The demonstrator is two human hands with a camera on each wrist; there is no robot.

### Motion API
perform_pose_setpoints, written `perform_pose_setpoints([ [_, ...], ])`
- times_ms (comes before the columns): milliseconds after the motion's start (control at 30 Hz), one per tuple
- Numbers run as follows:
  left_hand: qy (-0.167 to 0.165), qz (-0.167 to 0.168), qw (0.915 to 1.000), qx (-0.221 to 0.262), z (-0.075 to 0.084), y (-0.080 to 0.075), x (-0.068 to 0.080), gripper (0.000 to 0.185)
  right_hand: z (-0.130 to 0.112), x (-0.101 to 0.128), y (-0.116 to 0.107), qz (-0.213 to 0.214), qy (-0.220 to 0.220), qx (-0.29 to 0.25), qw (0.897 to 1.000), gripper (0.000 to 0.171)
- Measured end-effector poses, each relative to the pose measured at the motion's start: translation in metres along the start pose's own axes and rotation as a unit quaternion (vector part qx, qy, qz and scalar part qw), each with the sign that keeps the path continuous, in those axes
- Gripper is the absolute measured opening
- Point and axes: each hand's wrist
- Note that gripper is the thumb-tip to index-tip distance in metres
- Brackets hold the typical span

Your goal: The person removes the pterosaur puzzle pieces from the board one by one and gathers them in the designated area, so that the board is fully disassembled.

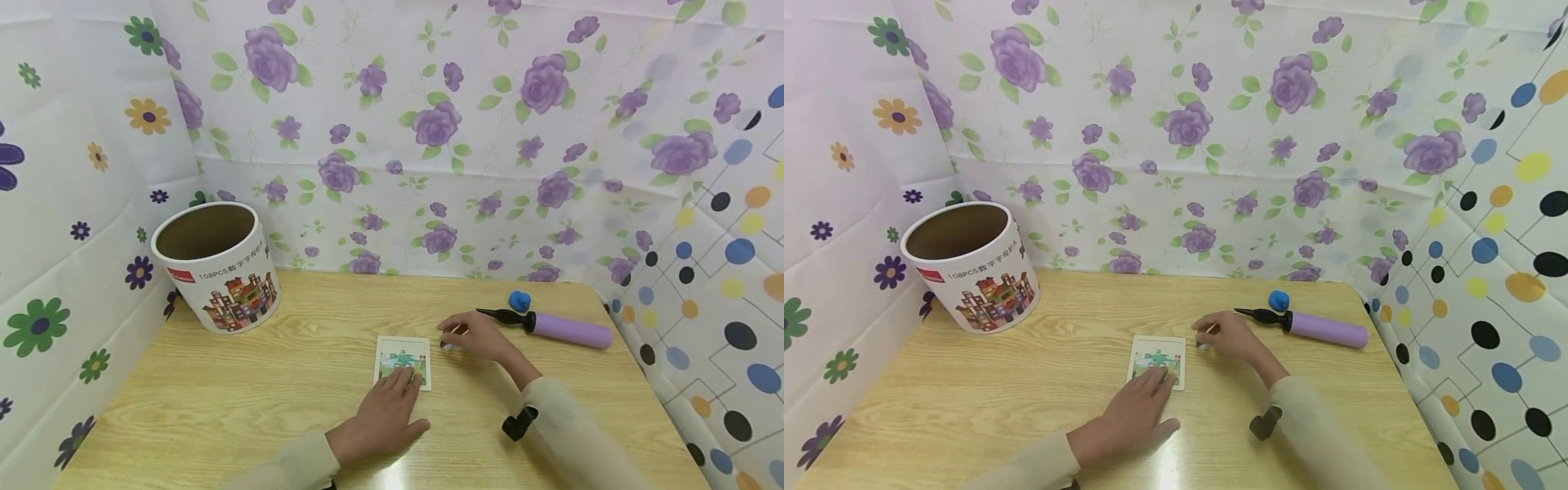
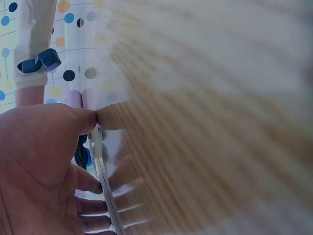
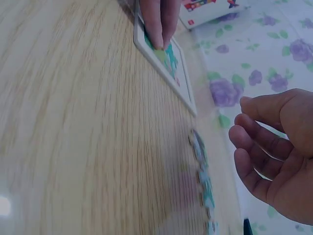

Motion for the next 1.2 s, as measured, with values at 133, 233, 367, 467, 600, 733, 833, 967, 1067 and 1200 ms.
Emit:
perform_pose_setpoints([
  [133, -0.01, -0.007, 0.9999, 0.004, 0.002, 0.001, 0.002, 0.081, -0.009, -0.011, 0.01, -0.01, -0.015, -0.011, 1.0, 0.026],
  [233, -0.014, -0.003, 0.9999, 0.0, 0.002, 0.002, 0.003, 0.081, -0.013, -0.019, 0.018, -0.017, -0.021, -0.009, 1.0, 0.026],
  [367, -0.013, 0.004, 0.9999, -0.003, 0.001, 0.004, 0.003, 0.08, -0.016, -0.029, 0.029, -0.028, -0.036, -0.012, 0.999, 0.027],
  [467, -0.013, 0.005, 0.9999, -0.001, 0.0, 0.004, 0.003, 0.08, -0.019, -0.035, 0.036, -0.035, -0.047, -0.02, 0.998, 0.026],
  [600, -0.012, 0.001, 0.9999, 0.004, -0.001, 0.004, 0.004, 0.08, -0.024, -0.042, 0.044, -0.041, -0.047, -0.025, 0.998, 0.024],
  [733, -0.01, -0.001, 0.9999, 0.005, -0.001, 0.003, 0.005, 0.081, -0.025, -0.047, 0.053, -0.045, -0.048, -0.026, 0.997, 0.025],
  [833, -0.009, -0.003, 0.9999, 0.003, -0.002, 0.003, 0.005, 0.081, -0.026, -0.051, 0.06, -0.047, -0.054, -0.029, 0.997, 0.025],
  [967, -0.007, -0.001, 1.0, 0.003, -0.003, 0.004, 0.003, 0.081, -0.029, -0.056, 0.068, -0.046, -0.059, -0.031, 0.997, 0.023],
  [1067, -0.002, 0.002, 1.0, 0.003, -0.003, 0.005, 0.003, 0.081, -0.031, -0.058, 0.073, -0.048, -0.057, -0.027, 0.997, 0.021],
  [1200, 0.0, -0.001, 1.0, 0.006, -0.004, 0.005, 0.003, 0.081, -0.031, -0.059, 0.079, -0.054, -0.052, -0.013, 0.997, 0.018],
])
Point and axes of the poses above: each hand's wrist, its own x-axis away from the middle knuckle, its own y-axis out of the palm, z = x × y, and after that the axes turned 13 degrees about -y, right-handed
